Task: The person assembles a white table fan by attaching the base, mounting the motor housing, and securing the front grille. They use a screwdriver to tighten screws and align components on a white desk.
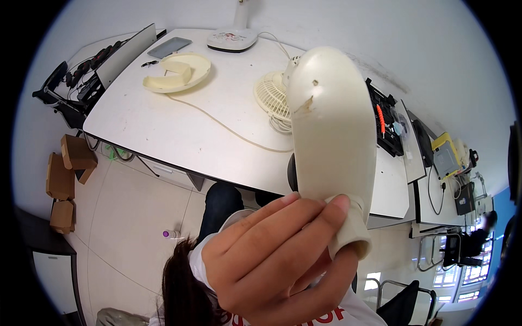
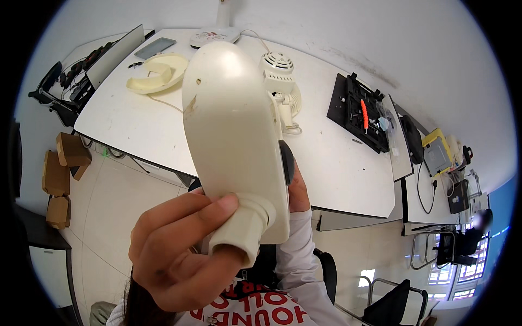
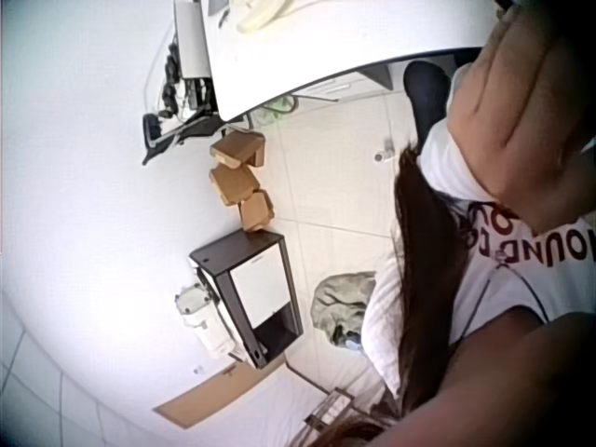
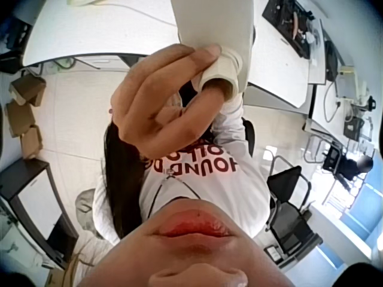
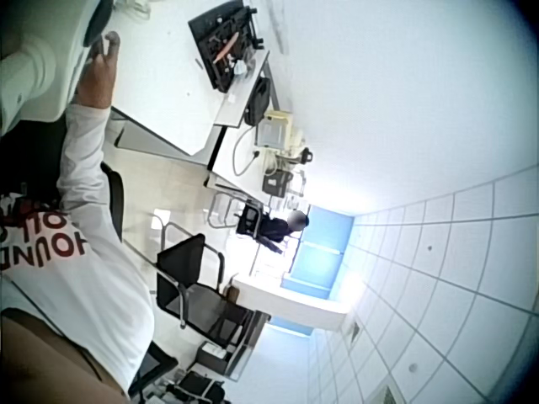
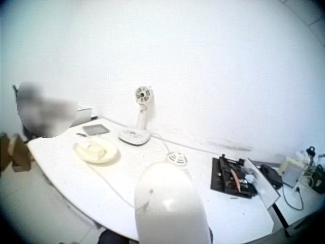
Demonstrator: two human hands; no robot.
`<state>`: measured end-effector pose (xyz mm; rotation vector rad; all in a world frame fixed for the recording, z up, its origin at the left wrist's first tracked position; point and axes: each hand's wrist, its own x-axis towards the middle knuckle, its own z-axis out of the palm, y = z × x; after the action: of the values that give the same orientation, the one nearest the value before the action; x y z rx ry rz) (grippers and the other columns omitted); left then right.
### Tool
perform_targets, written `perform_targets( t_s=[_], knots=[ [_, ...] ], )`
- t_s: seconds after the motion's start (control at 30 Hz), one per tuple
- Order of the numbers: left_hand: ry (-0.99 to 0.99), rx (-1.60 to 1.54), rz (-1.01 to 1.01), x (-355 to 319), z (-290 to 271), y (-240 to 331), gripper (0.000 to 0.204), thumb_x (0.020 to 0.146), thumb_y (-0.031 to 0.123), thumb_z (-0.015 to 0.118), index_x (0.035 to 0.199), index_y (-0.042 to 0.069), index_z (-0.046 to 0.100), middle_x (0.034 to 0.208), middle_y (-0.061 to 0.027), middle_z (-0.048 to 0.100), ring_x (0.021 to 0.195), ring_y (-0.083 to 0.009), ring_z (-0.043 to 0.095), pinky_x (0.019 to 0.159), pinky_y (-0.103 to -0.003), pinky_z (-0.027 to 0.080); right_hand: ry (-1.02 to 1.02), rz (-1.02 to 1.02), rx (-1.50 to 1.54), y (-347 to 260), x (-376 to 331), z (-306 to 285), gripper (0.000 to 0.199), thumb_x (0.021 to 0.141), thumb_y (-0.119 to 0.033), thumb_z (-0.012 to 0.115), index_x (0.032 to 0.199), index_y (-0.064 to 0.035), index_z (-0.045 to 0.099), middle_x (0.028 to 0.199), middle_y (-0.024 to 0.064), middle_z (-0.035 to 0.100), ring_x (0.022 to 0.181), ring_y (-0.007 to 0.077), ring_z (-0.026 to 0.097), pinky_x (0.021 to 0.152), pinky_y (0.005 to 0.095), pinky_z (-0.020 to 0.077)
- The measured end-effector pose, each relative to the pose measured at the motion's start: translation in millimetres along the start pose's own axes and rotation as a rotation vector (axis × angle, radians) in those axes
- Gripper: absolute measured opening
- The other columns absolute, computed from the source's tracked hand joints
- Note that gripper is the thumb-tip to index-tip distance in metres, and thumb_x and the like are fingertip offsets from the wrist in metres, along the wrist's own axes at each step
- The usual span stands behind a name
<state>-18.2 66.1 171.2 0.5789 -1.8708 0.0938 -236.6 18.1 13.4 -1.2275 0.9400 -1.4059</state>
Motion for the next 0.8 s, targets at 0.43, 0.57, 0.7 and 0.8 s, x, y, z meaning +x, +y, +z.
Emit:
perform_targets(
  t_s=[0.43,0.57,0.7,0.8],
  knots=[
    [-0.016,0.005,-0.092,-2.2,-0.7,5.8,0.03,0.062,0.009,0.078,0.081,0.016,0.055,0.098,-0.0113,0.062,0.076,-0.0234,0.06,0.062,-0.028,0.054,0.035,0.177,0.805,-3.7,-9.5,5.9,0.042,0.086,-0.024,0.052,0.122,-0.0075,0.036,0.109,0.0114,0.055,0.074,0.0102,0.045,0.059,0.0205,0.0421],
    [-0.033,0.058,-0.129,-5.4,-9.0,9.2,0.034,0.064,0.012,0.078,0.087,0.016,0.053,0.099,-0.0113,0.06,0.082,-0.0252,0.058,0.064,-0.03,0.055,-0.105,0.104,0.729,4.2,-8.4,-8.9,0.037,0.086,-0.013,0.056,0.116,-0.0079,0.035,0.093,0.0096,0.059,0.051,-0.0002,0.035,0.041,0.0111,0.0331],
    [-0.078,0.053,-0.144,-6.8,-14.1,11.3,0.034,0.068,0.015,0.077,0.09,0.016,0.052,0.101,-0.0115,0.059,0.085,-0.0257,0.058,0.067,-0.031,0.056,-0.162,0.088,0.737,8.3,-8.8,-11.2,0.035,0.088,-0.014,0.055,0.116,-0.0078,0.035,0.094,0.0094,0.059,0.049,-0.0011,0.032,0.04,0.0106,0.0296],
    [-0.082,0.063,-0.137,-7.0,-14.0,12.0,0.033,0.069,0.015,0.076,0.091,0.016,0.052,0.102,-0.0117,0.059,0.086,-0.0255,0.058,0.068,-0.032,0.056,-0.105,0.114,0.735,-2.4,-10.6,-4.4,0.034,0.089,-0.016,0.054,0.115,-0.0072,0.035,0.093,0.0086,0.06,0.047,-0.0015,0.03,0.039,0.0103,0.0267]
  ],
)
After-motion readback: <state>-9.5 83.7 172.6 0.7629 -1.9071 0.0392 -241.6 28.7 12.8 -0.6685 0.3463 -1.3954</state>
